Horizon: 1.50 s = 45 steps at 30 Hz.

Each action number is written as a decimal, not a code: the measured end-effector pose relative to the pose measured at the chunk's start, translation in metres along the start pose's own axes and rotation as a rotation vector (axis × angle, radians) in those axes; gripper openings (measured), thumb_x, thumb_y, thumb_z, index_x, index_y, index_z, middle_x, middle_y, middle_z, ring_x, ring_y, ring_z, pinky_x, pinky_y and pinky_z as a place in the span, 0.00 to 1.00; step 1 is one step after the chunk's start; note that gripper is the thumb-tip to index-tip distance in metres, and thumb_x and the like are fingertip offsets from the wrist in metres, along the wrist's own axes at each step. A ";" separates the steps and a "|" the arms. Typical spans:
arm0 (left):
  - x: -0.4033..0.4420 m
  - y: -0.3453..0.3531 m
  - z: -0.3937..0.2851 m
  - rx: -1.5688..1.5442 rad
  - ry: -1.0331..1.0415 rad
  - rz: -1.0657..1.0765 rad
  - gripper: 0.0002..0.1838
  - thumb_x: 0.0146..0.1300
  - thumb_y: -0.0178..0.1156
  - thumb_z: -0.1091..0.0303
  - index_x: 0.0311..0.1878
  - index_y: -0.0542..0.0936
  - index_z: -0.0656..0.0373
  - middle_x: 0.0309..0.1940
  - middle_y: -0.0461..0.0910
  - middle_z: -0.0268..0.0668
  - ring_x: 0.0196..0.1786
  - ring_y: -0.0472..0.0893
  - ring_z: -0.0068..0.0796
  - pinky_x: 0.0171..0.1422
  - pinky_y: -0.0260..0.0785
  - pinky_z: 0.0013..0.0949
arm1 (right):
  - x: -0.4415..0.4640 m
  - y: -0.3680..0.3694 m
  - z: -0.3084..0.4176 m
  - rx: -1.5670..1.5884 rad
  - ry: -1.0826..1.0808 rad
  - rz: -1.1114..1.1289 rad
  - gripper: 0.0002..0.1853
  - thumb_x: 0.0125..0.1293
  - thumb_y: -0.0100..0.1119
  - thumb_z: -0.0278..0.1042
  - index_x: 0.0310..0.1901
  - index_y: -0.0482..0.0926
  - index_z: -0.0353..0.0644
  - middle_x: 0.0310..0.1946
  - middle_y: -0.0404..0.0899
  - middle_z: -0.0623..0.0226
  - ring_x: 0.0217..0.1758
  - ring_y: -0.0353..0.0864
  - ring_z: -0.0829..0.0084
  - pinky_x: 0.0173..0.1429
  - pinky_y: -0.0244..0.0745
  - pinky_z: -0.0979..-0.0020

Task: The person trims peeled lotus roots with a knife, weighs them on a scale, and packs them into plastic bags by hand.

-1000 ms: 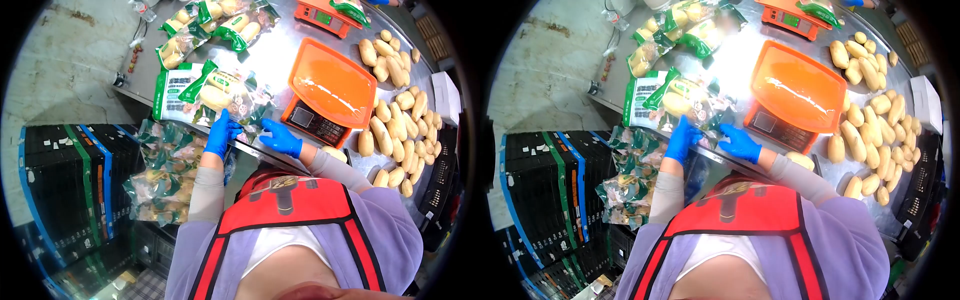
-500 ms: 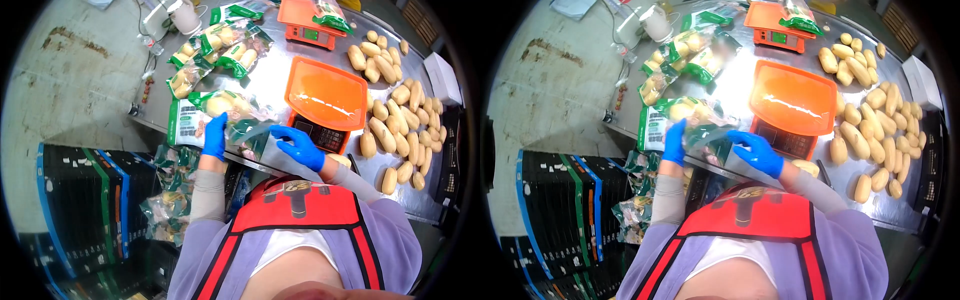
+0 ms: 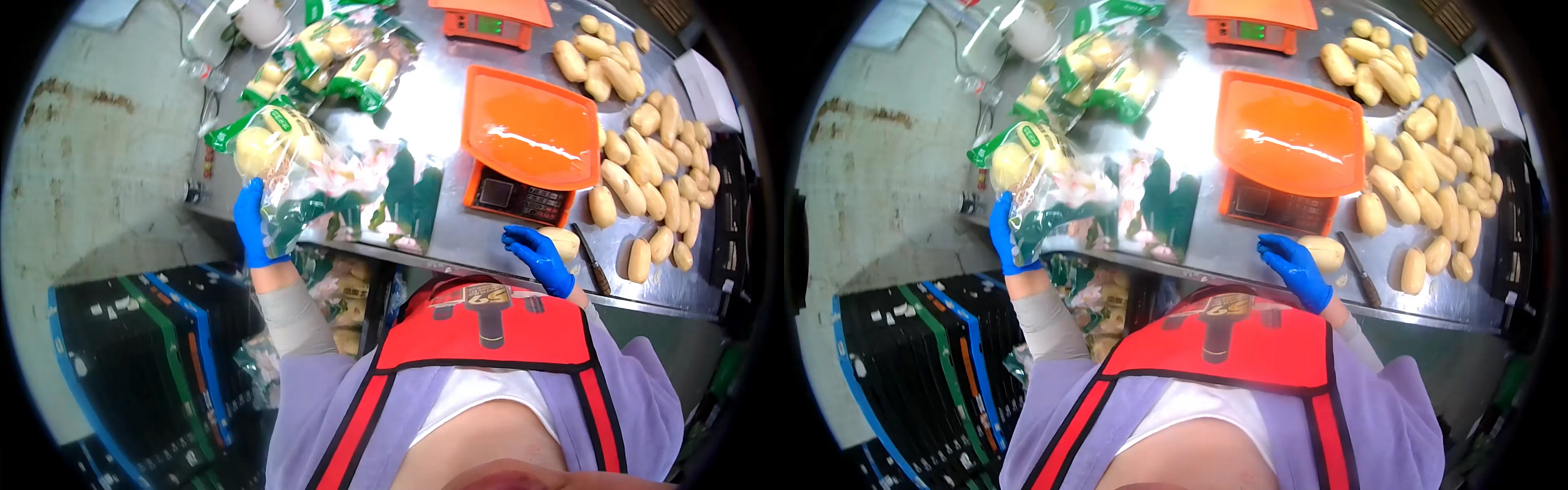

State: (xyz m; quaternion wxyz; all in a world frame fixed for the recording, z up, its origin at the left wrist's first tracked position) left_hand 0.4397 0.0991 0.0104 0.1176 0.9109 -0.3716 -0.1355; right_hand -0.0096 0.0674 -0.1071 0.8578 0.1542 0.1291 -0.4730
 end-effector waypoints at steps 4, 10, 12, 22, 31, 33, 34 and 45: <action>-0.050 -0.072 -0.029 0.590 0.131 0.053 0.09 0.62 0.57 0.69 0.38 0.80 0.66 0.32 0.77 0.28 0.34 0.72 0.14 0.38 0.65 0.21 | 0.032 0.012 0.011 -0.140 -0.050 0.152 0.19 0.65 0.53 0.26 0.58 0.69 0.35 0.47 0.76 0.65 0.51 0.73 0.76 0.57 0.68 0.75; -0.159 -0.163 -0.061 0.660 0.176 -0.370 0.06 0.60 0.60 0.72 0.35 0.80 0.65 0.30 0.77 0.28 0.33 0.72 0.15 0.40 0.64 0.22 | 0.077 0.044 0.038 -0.204 -0.068 0.344 0.20 0.63 0.53 0.25 0.57 0.70 0.34 0.49 0.76 0.64 0.53 0.72 0.75 0.59 0.66 0.73; -0.192 -0.193 -0.061 0.546 0.178 -0.501 0.08 0.59 0.60 0.71 0.38 0.80 0.66 0.33 0.77 0.29 0.35 0.73 0.16 0.41 0.64 0.22 | 0.087 0.055 0.037 -0.191 -0.068 0.422 0.19 0.64 0.53 0.25 0.57 0.71 0.34 0.50 0.75 0.64 0.54 0.72 0.75 0.59 0.66 0.73; -0.292 -0.239 -0.049 0.532 0.150 -0.773 0.06 0.58 0.60 0.73 0.35 0.79 0.66 0.27 0.76 0.30 0.30 0.73 0.18 0.35 0.64 0.22 | 0.071 0.079 0.026 -0.242 -0.067 0.617 0.18 0.64 0.53 0.26 0.56 0.71 0.34 0.46 0.75 0.67 0.50 0.71 0.78 0.57 0.65 0.75; -0.298 -0.191 -0.061 1.199 0.307 -0.612 0.05 0.53 0.59 0.80 0.24 0.73 0.64 0.32 0.76 0.34 0.25 0.71 0.18 0.31 0.62 0.21 | 0.060 0.057 0.002 -0.288 0.032 0.608 0.17 0.64 0.53 0.26 0.55 0.72 0.34 0.47 0.75 0.68 0.51 0.71 0.78 0.59 0.65 0.75; -0.296 -0.189 -0.049 1.139 0.463 -0.563 0.03 0.53 0.59 0.80 0.30 0.75 0.68 0.47 0.78 0.42 0.36 0.74 0.19 0.42 0.66 0.24 | 0.062 0.059 0.004 -0.259 0.014 0.618 0.17 0.64 0.53 0.26 0.55 0.72 0.34 0.47 0.75 0.67 0.51 0.71 0.78 0.59 0.64 0.75; -0.302 -0.191 -0.043 0.895 0.107 -0.624 0.07 0.53 0.56 0.81 0.36 0.77 0.69 0.52 0.76 0.43 0.45 0.75 0.22 0.53 0.66 0.26 | 0.064 0.060 0.004 -0.258 0.013 0.615 0.17 0.64 0.53 0.26 0.55 0.72 0.34 0.47 0.75 0.67 0.51 0.71 0.78 0.59 0.64 0.75; -0.207 -0.156 -0.001 1.228 0.051 -0.128 0.22 0.44 0.55 0.75 0.48 0.81 0.61 0.36 0.81 0.44 0.35 0.80 0.33 0.43 0.71 0.31 | 0.069 0.065 0.015 -0.247 -0.071 0.611 0.17 0.64 0.53 0.25 0.55 0.72 0.32 0.46 0.76 0.65 0.50 0.72 0.77 0.58 0.66 0.75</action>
Point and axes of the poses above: each hand's wrist, its own x-axis towards the middle knuckle, its own y-axis out of the palm, z = x × y, the point moved 3 cm from there along x, towards the middle knuckle
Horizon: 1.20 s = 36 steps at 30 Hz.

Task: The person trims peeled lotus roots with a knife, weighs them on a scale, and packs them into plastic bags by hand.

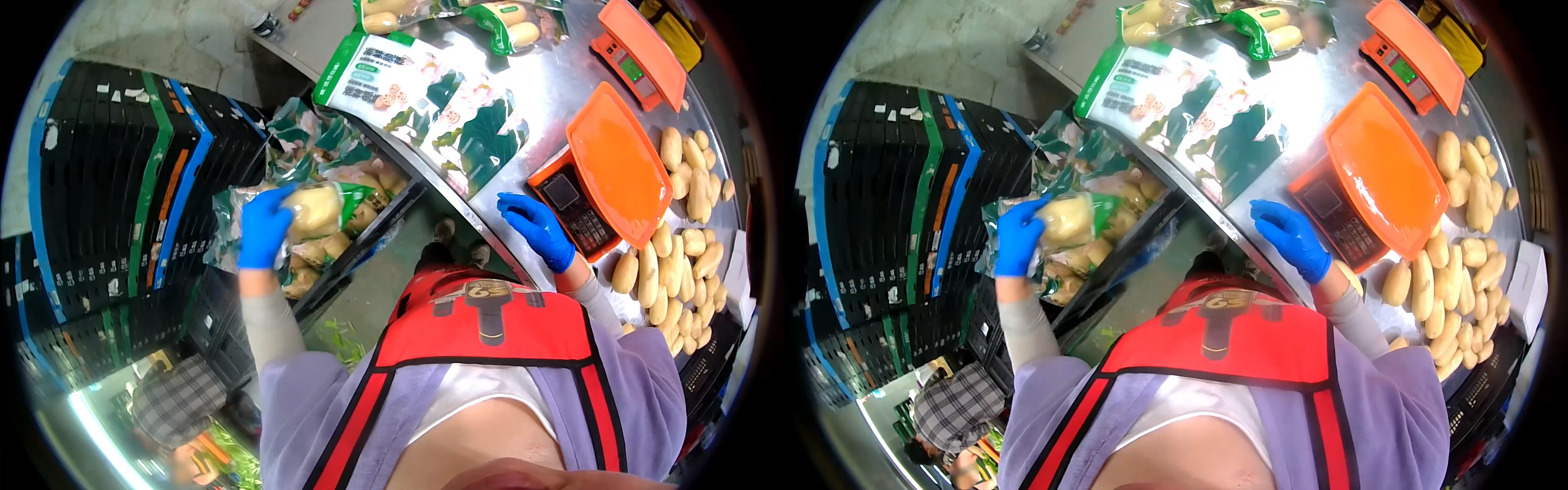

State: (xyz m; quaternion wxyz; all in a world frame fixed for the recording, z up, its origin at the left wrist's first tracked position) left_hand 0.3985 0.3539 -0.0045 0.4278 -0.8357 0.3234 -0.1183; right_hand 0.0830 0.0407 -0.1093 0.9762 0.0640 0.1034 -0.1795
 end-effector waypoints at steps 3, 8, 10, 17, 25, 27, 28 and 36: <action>0.052 0.056 0.020 0.158 0.065 0.183 0.20 0.44 0.58 0.66 0.44 0.83 0.57 0.36 0.80 0.49 0.38 0.81 0.44 0.46 0.72 0.37 | -0.005 -0.005 -0.007 0.018 0.028 -0.011 0.20 0.63 0.55 0.27 0.57 0.71 0.36 0.48 0.75 0.66 0.53 0.71 0.76 0.60 0.65 0.73; 0.106 0.143 0.034 0.210 -0.110 0.528 0.16 0.45 0.57 0.61 0.36 0.84 0.57 0.34 0.80 0.49 0.39 0.80 0.48 0.49 0.72 0.40 | -0.022 -0.013 -0.022 0.082 0.038 -0.122 0.20 0.63 0.56 0.27 0.57 0.71 0.36 0.48 0.75 0.66 0.52 0.71 0.76 0.58 0.66 0.74; 0.129 0.169 0.049 0.333 0.022 0.532 0.16 0.46 0.58 0.59 0.34 0.84 0.57 0.34 0.80 0.49 0.39 0.80 0.49 0.48 0.72 0.41 | -0.028 -0.015 -0.024 0.109 0.039 -0.170 0.19 0.63 0.56 0.27 0.56 0.71 0.35 0.48 0.75 0.66 0.52 0.72 0.76 0.58 0.66 0.75; 0.153 0.138 -0.029 0.633 0.161 0.371 0.20 0.53 0.58 0.48 0.33 0.82 0.59 0.33 0.80 0.51 0.36 0.79 0.50 0.41 0.70 0.44 | -0.050 -0.017 -0.024 0.114 0.052 -0.384 0.19 0.63 0.56 0.29 0.55 0.72 0.35 0.47 0.76 0.63 0.52 0.73 0.75 0.58 0.68 0.73; 0.170 0.203 -0.105 0.482 0.366 0.115 0.30 0.46 0.67 0.47 0.41 0.76 0.66 0.38 0.77 0.52 0.40 0.79 0.49 0.46 0.72 0.44 | -0.072 -0.023 -0.033 -0.005 0.023 -0.502 0.19 0.65 0.53 0.27 0.57 0.70 0.36 0.48 0.76 0.66 0.51 0.73 0.78 0.56 0.68 0.75; 0.166 0.210 -0.132 0.676 0.411 0.109 0.31 0.48 0.66 0.46 0.42 0.75 0.67 0.36 0.77 0.53 0.36 0.81 0.50 0.42 0.74 0.47 | -0.075 -0.019 -0.028 0.036 0.042 -0.533 0.18 0.65 0.53 0.28 0.56 0.71 0.35 0.47 0.76 0.66 0.50 0.73 0.78 0.55 0.69 0.75; 0.166 0.213 -0.139 0.678 0.337 0.160 0.28 0.48 0.66 0.49 0.40 0.76 0.66 0.36 0.78 0.53 0.38 0.80 0.49 0.43 0.74 0.45 | -0.078 -0.018 -0.027 0.040 0.043 -0.542 0.18 0.65 0.53 0.28 0.56 0.71 0.35 0.47 0.76 0.66 0.50 0.73 0.78 0.55 0.69 0.75; 0.192 0.241 -0.095 0.733 0.542 0.128 0.19 0.53 0.60 0.49 0.28 0.79 0.58 0.29 0.79 0.47 0.31 0.79 0.48 0.36 0.71 0.46 | -0.096 -0.017 -0.038 0.119 -0.020 -0.692 0.19 0.63 0.56 0.33 0.55 0.72 0.36 0.45 0.77 0.64 0.48 0.75 0.75 0.54 0.71 0.71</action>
Point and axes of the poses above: each hand's wrist, its own x-axis towards the middle knuckle, its own y-axis out of the palm, z = x × y, the point moved 3 cm from there along x, towards the middle knuckle
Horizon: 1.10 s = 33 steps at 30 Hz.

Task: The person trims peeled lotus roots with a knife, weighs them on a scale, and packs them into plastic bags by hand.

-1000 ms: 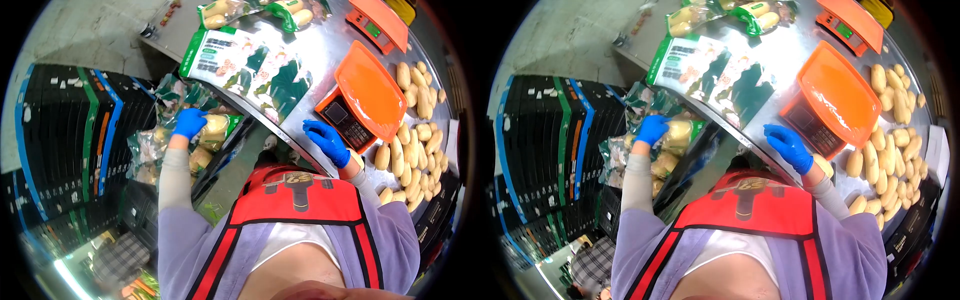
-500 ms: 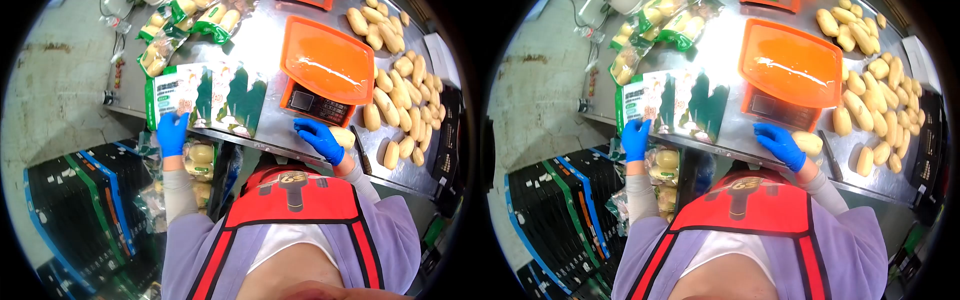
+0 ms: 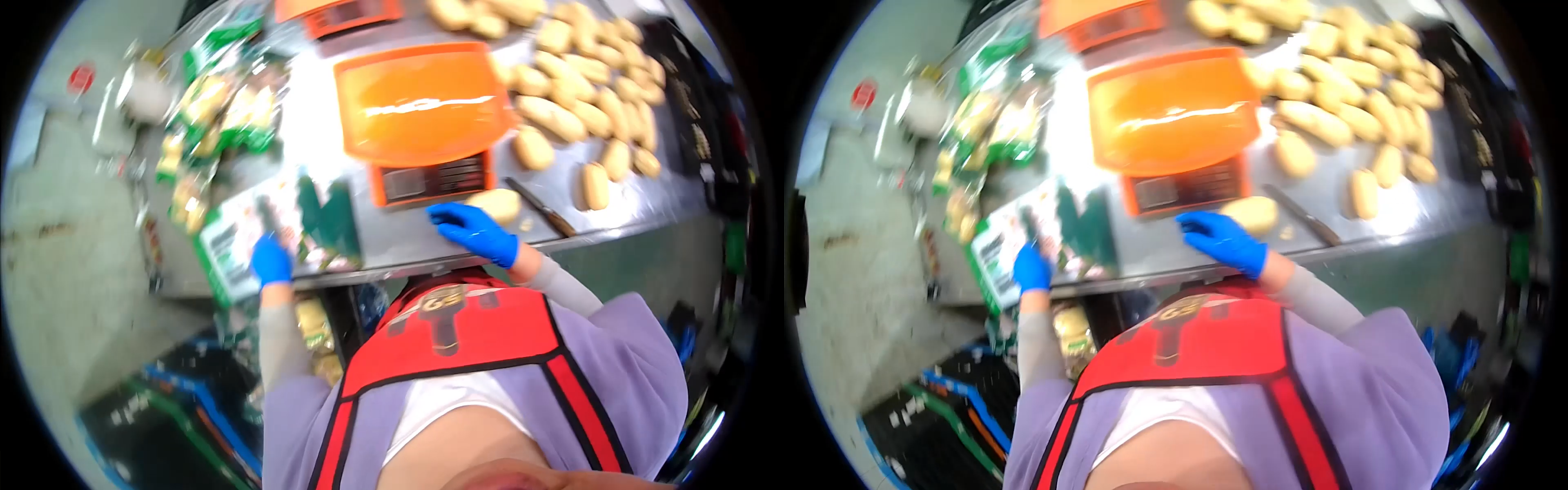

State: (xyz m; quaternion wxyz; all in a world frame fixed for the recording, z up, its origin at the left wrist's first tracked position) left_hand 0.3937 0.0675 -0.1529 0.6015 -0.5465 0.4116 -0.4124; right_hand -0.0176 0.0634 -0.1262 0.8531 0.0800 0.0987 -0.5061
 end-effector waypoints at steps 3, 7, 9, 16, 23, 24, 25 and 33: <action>0.001 -0.009 0.022 -0.088 0.097 -0.055 0.18 0.51 0.64 0.55 0.33 0.75 0.61 0.27 0.77 0.53 0.32 0.77 0.56 0.36 0.69 0.50 | -0.010 -0.011 -0.010 -0.081 -0.062 -0.092 0.20 0.62 0.57 0.36 0.55 0.72 0.37 0.41 0.79 0.59 0.45 0.79 0.70 0.52 0.73 0.69; 0.009 -0.018 0.036 -0.230 0.147 -0.028 0.10 0.50 0.57 0.69 0.35 0.75 0.64 0.28 0.77 0.53 0.33 0.76 0.57 0.36 0.68 0.47 | -0.031 -0.026 -0.013 -0.072 -0.058 -0.177 0.20 0.63 0.56 0.35 0.55 0.72 0.37 0.42 0.79 0.59 0.46 0.79 0.69 0.52 0.73 0.69; 0.012 -0.046 0.005 -0.264 0.156 -0.075 0.11 0.51 0.54 0.71 0.38 0.75 0.64 0.28 0.78 0.54 0.32 0.76 0.56 0.35 0.67 0.47 | -0.044 -0.031 -0.015 0.012 -0.049 -0.214 0.20 0.63 0.56 0.34 0.56 0.72 0.38 0.42 0.79 0.59 0.47 0.78 0.70 0.54 0.72 0.70; -0.002 -0.042 -0.091 -0.091 0.231 0.083 0.15 0.44 0.59 0.64 0.33 0.73 0.64 0.32 0.76 0.55 0.37 0.76 0.56 0.42 0.68 0.49 | -0.076 -0.088 -0.012 0.180 -0.070 -0.482 0.19 0.63 0.56 0.30 0.55 0.72 0.34 0.47 0.77 0.62 0.50 0.76 0.71 0.58 0.69 0.71; -0.017 -0.039 -0.095 -0.153 0.218 -0.054 0.22 0.51 0.63 0.51 0.32 0.72 0.64 0.30 0.73 0.51 0.33 0.74 0.53 0.39 0.65 0.50 | -0.128 -0.272 -0.035 -0.379 -0.073 -1.128 0.21 0.61 0.58 0.34 0.56 0.73 0.39 0.49 0.77 0.59 0.49 0.76 0.70 0.55 0.70 0.71; -0.019 -0.040 -0.097 -0.153 0.172 -0.070 0.24 0.53 0.62 0.48 0.32 0.73 0.64 0.29 0.73 0.50 0.33 0.73 0.53 0.39 0.65 0.49 | -0.133 -0.300 -0.038 -0.400 0.008 -1.221 0.22 0.60 0.58 0.36 0.56 0.73 0.39 0.49 0.77 0.58 0.50 0.77 0.68 0.54 0.71 0.69; -0.022 -0.038 -0.098 -0.154 0.163 -0.069 0.24 0.53 0.62 0.48 0.32 0.73 0.64 0.29 0.73 0.50 0.33 0.73 0.53 0.39 0.65 0.49 | -0.136 -0.323 -0.034 -0.528 -0.039 -1.260 0.24 0.59 0.60 0.37 0.56 0.72 0.40 0.50 0.76 0.56 0.51 0.76 0.64 0.55 0.70 0.67; -0.031 -0.007 -0.084 -0.289 0.150 -0.445 0.18 0.64 0.53 0.57 0.36 0.76 0.66 0.33 0.75 0.51 0.36 0.74 0.52 0.42 0.64 0.46 | -0.061 -0.422 -0.002 -1.386 0.365 -0.871 0.45 0.50 0.64 0.35 0.69 0.50 0.47 0.61 0.64 0.51 0.62 0.66 0.55 0.63 0.64 0.59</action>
Point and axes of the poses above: each hand's wrist, its own x-axis towards the middle knuckle, its own y-axis out of the palm, z = x × y, the point moved 3 cm from there along x, towards the middle knuckle
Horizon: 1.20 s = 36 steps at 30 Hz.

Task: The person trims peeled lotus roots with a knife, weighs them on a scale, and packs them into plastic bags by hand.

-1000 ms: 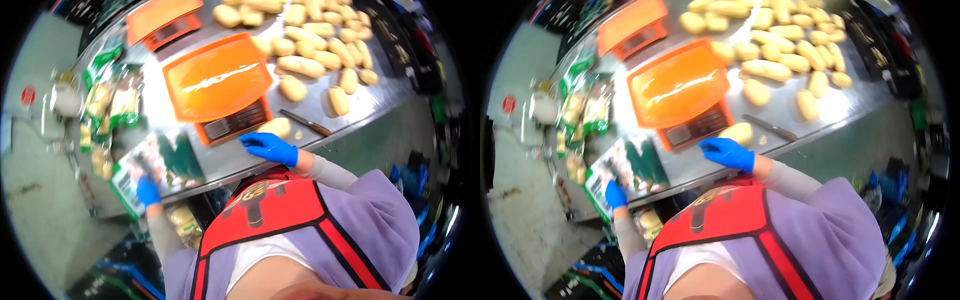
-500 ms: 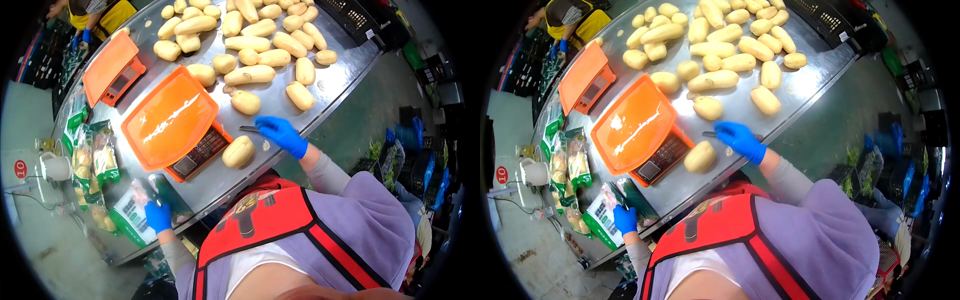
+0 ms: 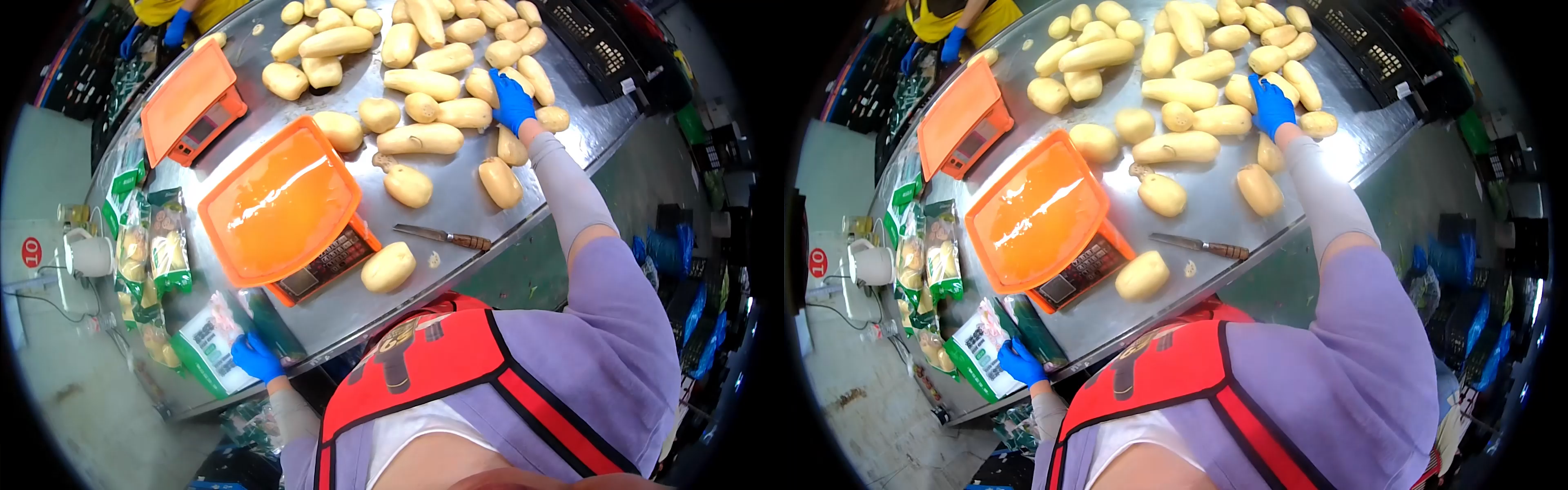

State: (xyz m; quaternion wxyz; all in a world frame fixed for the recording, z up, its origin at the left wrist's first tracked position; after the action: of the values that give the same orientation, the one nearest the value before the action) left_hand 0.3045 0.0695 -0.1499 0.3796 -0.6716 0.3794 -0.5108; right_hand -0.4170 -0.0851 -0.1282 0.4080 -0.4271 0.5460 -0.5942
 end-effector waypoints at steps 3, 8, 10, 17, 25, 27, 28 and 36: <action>0.000 -0.001 0.002 -0.061 -0.023 0.017 0.17 0.65 0.52 0.59 0.36 0.76 0.66 0.34 0.75 0.50 0.37 0.73 0.51 0.43 0.64 0.45 | 0.020 0.017 -0.013 0.071 -0.024 -0.065 0.46 0.49 0.65 0.36 0.69 0.50 0.47 0.61 0.65 0.51 0.62 0.66 0.54 0.64 0.64 0.59; -0.002 -0.001 0.011 -0.089 -0.085 0.162 0.15 0.63 0.52 0.60 0.40 0.75 0.65 0.38 0.75 0.49 0.43 0.72 0.50 0.50 0.63 0.44 | 0.019 0.024 -0.026 0.599 -0.091 -0.291 0.44 0.46 0.68 0.33 0.67 0.57 0.41 0.61 0.65 0.51 0.66 0.63 0.57 0.68 0.58 0.64; -0.003 -0.002 0.009 -0.102 -0.088 0.161 0.15 0.63 0.52 0.60 0.40 0.76 0.65 0.38 0.75 0.49 0.44 0.72 0.50 0.50 0.63 0.44 | 0.004 0.002 -0.011 0.944 -0.087 -0.343 0.44 0.49 0.68 0.33 0.67 0.55 0.39 0.62 0.64 0.57 0.66 0.62 0.61 0.69 0.57 0.64; -0.008 0.003 0.006 -0.042 -0.047 -0.012 0.17 0.65 0.50 0.59 0.38 0.77 0.67 0.36 0.77 0.50 0.40 0.74 0.50 0.46 0.65 0.44 | -0.075 -0.072 0.075 2.111 -0.071 0.005 0.40 0.53 0.62 0.28 0.67 0.54 0.38 0.62 0.63 0.64 0.66 0.62 0.66 0.68 0.60 0.65; -0.012 0.004 0.005 -0.097 -0.058 -0.066 0.17 0.65 0.49 0.60 0.39 0.77 0.66 0.37 0.77 0.50 0.41 0.74 0.49 0.48 0.64 0.44 | -0.097 -0.106 0.128 2.084 -0.283 0.153 0.41 0.52 0.64 0.31 0.67 0.55 0.38 0.62 0.64 0.62 0.65 0.64 0.65 0.66 0.62 0.64; -0.012 0.006 0.006 -0.106 -0.078 -0.055 0.16 0.65 0.49 0.60 0.39 0.77 0.66 0.37 0.77 0.49 0.41 0.74 0.49 0.49 0.64 0.43 | -0.100 -0.112 0.141 2.105 -0.304 0.183 0.41 0.51 0.64 0.31 0.67 0.55 0.37 0.62 0.64 0.61 0.65 0.64 0.66 0.66 0.63 0.65; -0.012 0.006 0.006 -0.113 -0.085 -0.061 0.16 0.65 0.50 0.60 0.39 0.77 0.66 0.37 0.77 0.49 0.41 0.74 0.49 0.49 0.64 0.43 | -0.101 -0.114 0.146 2.081 -0.312 0.184 0.41 0.52 0.64 0.32 0.67 0.56 0.37 0.62 0.64 0.61 0.65 0.65 0.66 0.65 0.63 0.66; -0.013 0.005 0.005 -0.135 -0.082 -0.077 0.14 0.63 0.52 0.62 0.38 0.78 0.64 0.36 0.78 0.48 0.40 0.74 0.48 0.48 0.64 0.43 | -0.082 -0.097 0.273 1.126 -0.699 -0.170 0.48 0.41 0.73 0.38 0.66 0.60 0.43 0.55 0.71 0.52 0.59 0.70 0.59 0.62 0.64 0.61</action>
State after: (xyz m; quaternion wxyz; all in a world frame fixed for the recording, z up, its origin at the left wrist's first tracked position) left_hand 0.3068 0.0791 -0.1608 0.3286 -0.7300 0.3711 -0.4705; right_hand -0.1338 -0.0820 -0.0263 0.6734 -0.3581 -0.0475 -0.6450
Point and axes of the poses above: each hand's wrist, its own x-axis towards the middle knuckle, its own y-axis out of the palm, z = x × y, the point moved 3 cm from there along x, towards the middle knuckle
